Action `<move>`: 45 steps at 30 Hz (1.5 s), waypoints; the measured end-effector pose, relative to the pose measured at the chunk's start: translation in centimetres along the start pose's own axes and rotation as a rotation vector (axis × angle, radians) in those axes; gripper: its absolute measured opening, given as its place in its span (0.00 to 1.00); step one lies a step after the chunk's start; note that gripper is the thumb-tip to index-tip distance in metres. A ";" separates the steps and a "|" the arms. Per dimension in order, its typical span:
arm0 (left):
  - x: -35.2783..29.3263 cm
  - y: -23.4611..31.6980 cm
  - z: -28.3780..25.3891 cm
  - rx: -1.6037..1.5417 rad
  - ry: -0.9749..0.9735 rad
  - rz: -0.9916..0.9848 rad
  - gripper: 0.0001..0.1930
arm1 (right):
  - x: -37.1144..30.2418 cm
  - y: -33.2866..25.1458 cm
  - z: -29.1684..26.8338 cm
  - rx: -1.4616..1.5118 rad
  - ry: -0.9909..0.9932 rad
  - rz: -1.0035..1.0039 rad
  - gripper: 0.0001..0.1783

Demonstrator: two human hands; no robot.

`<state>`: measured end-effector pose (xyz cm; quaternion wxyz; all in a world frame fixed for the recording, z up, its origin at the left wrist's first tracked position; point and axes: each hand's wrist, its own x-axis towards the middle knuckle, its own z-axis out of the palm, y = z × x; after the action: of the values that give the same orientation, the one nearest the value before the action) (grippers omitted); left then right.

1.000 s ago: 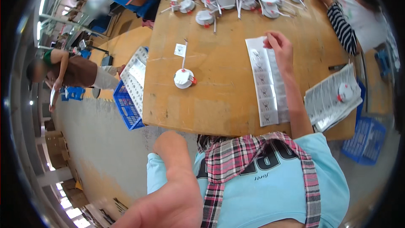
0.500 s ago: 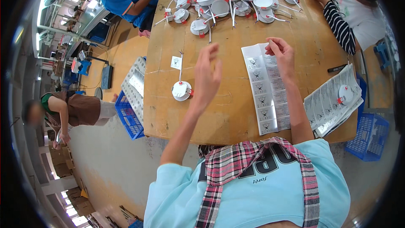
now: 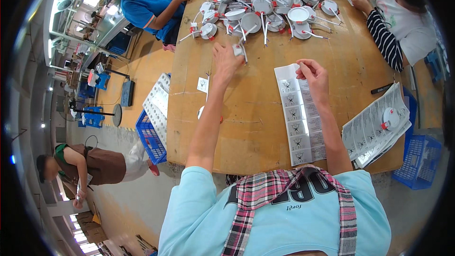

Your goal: The recorder is assembling small circular electrical components by peeling adhesive labels from a sheet and carefully applying them to the components.

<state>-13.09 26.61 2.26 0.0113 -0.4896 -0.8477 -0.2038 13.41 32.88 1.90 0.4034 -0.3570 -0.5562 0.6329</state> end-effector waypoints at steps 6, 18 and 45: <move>-7.9 1.2 0.3 -0.020 0.050 0.012 0.32 | -0.8 -0.4 1.7 0.006 -0.100 -0.008 0.10; -17.2 3.6 -3.6 -0.463 -0.036 0.061 0.23 | 0.9 -0.9 5.4 0.252 -0.697 0.452 0.24; -18.7 6.6 -3.7 -0.486 0.141 -0.023 0.20 | -0.5 -0.2 9.1 0.443 -0.138 0.138 0.17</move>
<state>1.50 12.78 3.79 -0.0502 -0.4528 -0.7765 -0.4354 5.44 28.70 3.24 0.3887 -0.2527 -0.4046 0.7883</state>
